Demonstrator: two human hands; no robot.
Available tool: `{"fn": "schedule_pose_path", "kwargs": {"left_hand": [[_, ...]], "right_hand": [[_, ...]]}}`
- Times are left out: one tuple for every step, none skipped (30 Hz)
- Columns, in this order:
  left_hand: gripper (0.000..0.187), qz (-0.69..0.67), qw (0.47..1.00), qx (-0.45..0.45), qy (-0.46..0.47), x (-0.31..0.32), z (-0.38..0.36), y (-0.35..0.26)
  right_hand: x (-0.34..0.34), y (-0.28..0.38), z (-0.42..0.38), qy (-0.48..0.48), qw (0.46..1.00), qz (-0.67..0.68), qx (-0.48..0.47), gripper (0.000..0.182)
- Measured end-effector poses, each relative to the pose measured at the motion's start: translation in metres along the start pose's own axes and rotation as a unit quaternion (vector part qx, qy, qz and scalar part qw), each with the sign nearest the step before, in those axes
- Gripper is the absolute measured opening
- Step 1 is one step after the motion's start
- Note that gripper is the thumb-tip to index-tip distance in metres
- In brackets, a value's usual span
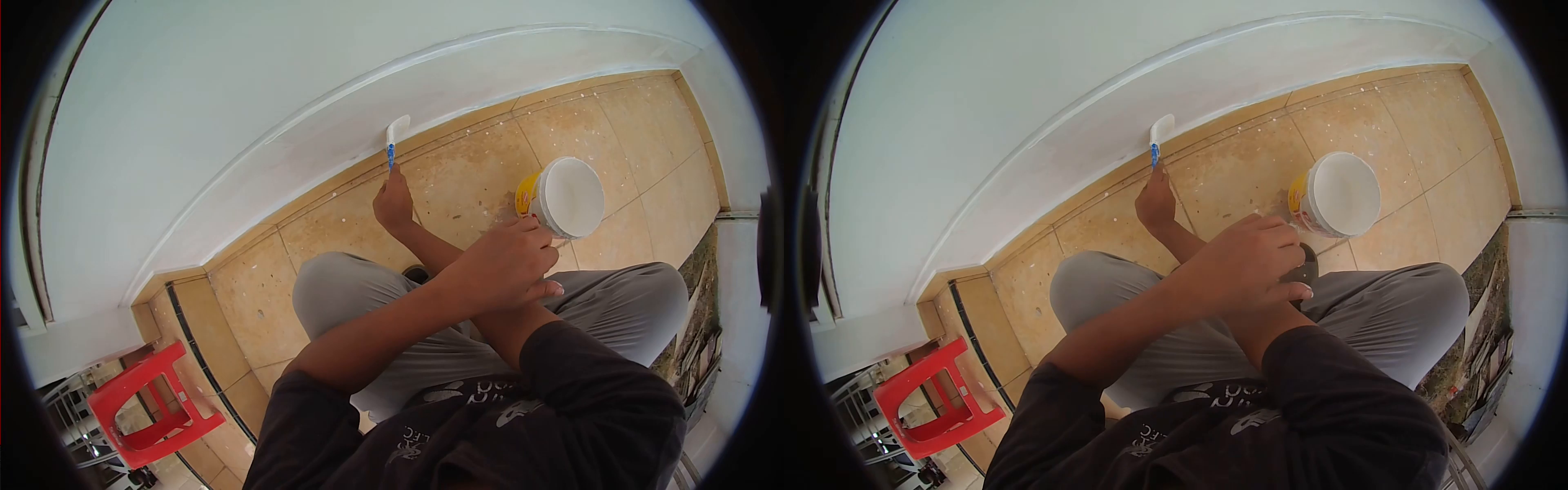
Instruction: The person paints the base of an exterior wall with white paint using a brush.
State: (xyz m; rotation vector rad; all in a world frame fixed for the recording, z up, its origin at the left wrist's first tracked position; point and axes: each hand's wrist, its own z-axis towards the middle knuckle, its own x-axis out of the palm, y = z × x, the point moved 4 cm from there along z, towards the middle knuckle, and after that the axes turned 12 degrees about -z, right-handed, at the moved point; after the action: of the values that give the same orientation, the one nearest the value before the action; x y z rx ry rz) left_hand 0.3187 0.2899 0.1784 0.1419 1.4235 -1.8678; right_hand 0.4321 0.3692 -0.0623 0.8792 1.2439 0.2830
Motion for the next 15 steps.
{"fn": "schedule_pose_path", "kwargs": {"left_hand": [[0.04,-0.003,1.0,-0.004,0.004,0.0,0.001,0.003],[0.04,-0.006,1.0,-0.008,0.009,0.0,0.001,0.005],[0.04,-0.003,1.0,-0.011,0.013,0.0,0.002,0.008],[0.04,0.0,1.0,-0.013,0.016,0.0,0.003,0.01],[0.04,0.004,1.0,-0.014,0.019,-0.001,0.004,0.012],[0.04,-0.003,1.0,-0.019,0.024,-0.001,0.005,0.014],[0.039,-0.008,0.999,-0.025,0.028,-0.001,0.005,0.016],[0.039,-0.014,0.999,-0.032,0.031,-0.001,0.005,0.017],[0.039,-0.01,0.999,-0.03,0.034,0.0,0.004,0.018],[0.038,-0.006,0.999,-0.027,0.032,0.001,0.004,0.019],[0.038,-0.003,0.999,-0.026,0.028,0.003,0.003,0.019],[0.038,-0.001,0.999,-0.026,0.033,0.005,0.002,0.018],[0.038,0.0,0.999,-0.026,0.034,0.007,0.0,0.016],[0.038,0.001,0.999,-0.027,0.033,0.009,0.0,0.014],[0.038,0.0,0.999,-0.018,0.035,0.011,0.0,0.01]], "right_hand": [[0.0,0.005,-0.005,0.018,1.0,-0.002,-0.004,0.048],[-0.002,0.009,-0.01,0.036,0.999,-0.004,-0.008,0.048],[-0.001,0.01,-0.016,0.071,0.997,-0.006,-0.029,0.047],[-0.001,0.009,-0.021,0.105,0.993,-0.009,-0.051,0.046],[-0.001,0.009,-0.025,0.138,0.988,-0.012,-0.074,0.045],[-0.006,0.01,-0.029,0.175,0.978,-0.017,-0.113,0.044],[-0.012,0.01,-0.033,0.212,0.965,-0.022,-0.153,0.043],[-0.017,0.01,-0.039,0.25,0.949,-0.027,-0.192,0.042],[-0.022,0.008,-0.044,0.261,0.943,-0.01,-0.206,0.041],[-0.027,0.006,-0.048,0.272,0.936,0.005,-0.223,0.04],[-0.033,0.001,-0.051,0.287,0.928,0.018,-0.239,0.04],[-0.043,-0.004,-0.048,0.288,0.924,0.022,-0.249,0.039],[-0.056,-0.008,-0.039,0.291,0.92,0.023,-0.261,0.038],[-0.07,-0.013,-0.03,0.296,0.915,0.023,-0.273,0.038],[-0.094,-0.015,-0.014,0.304,0.905,0.006,-0.297,0.036]]}}
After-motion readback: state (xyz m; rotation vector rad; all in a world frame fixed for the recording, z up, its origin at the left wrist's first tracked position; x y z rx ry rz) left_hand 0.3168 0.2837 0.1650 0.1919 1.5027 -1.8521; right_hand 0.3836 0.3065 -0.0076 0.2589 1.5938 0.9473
